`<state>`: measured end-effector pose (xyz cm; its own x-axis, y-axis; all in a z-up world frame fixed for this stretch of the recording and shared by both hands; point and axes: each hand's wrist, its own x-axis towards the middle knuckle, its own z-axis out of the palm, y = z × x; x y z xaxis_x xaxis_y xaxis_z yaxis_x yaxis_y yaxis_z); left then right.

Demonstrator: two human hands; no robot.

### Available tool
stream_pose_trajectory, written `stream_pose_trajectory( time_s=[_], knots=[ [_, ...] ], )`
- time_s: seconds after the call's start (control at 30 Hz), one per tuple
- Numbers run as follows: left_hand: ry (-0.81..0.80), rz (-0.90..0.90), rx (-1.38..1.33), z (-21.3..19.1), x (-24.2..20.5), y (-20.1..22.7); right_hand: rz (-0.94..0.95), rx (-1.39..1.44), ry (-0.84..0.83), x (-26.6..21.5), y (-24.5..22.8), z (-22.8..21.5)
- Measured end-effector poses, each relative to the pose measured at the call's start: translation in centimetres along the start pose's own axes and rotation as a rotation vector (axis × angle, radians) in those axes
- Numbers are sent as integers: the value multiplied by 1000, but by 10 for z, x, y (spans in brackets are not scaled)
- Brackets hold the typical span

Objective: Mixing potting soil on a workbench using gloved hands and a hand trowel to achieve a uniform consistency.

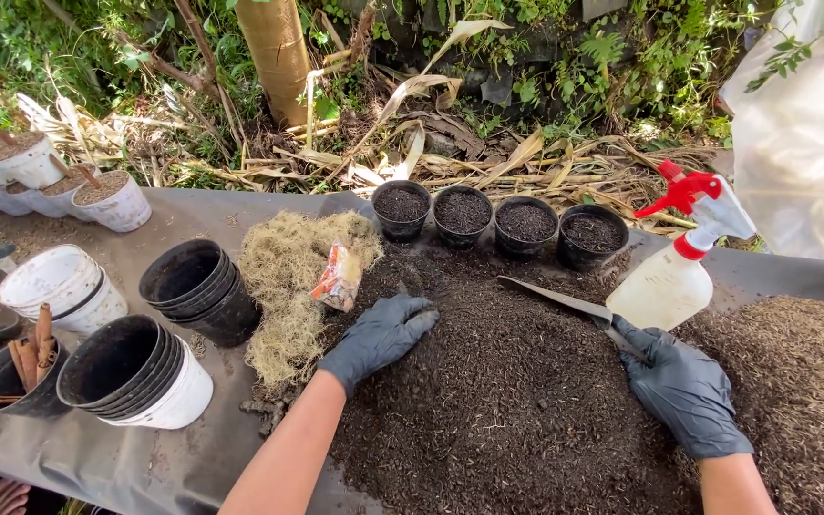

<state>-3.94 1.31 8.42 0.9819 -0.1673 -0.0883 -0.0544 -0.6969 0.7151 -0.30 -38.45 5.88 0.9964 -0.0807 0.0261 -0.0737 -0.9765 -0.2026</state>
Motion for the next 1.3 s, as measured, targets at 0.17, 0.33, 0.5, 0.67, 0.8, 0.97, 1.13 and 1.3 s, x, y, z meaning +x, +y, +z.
stream_pose_trajectory(
  time_s=[0.17, 0.33, 0.5, 0.67, 0.8, 0.97, 1.13, 1.3],
  knots=[
    [102, -104, -13, -11, -45, 36, -43, -119, 41, -14, -12, -30],
    [72, -89, 180, -3, -91, 37, -103, -196, 203, -38, -1, -43],
    [47, -178, 78, -6, -82, 51, -162, 235, 73, -66, -25, -57],
    [41, -213, -468, -12, -38, 55, -162, -290, -94, -89, -68, -51],
    [197, -105, -717, 6, -15, 27, -120, -197, -272, -92, -90, -35],
    [304, -52, -740, 7, -16, 5, -370, -186, 101, -86, -75, -33],
    [296, 44, -612, 15, -11, -9, -312, -192, 226, -96, -56, -43],
    [284, 95, -595, 19, -19, 4, -523, -211, 276, -67, -35, -7]
  ],
)
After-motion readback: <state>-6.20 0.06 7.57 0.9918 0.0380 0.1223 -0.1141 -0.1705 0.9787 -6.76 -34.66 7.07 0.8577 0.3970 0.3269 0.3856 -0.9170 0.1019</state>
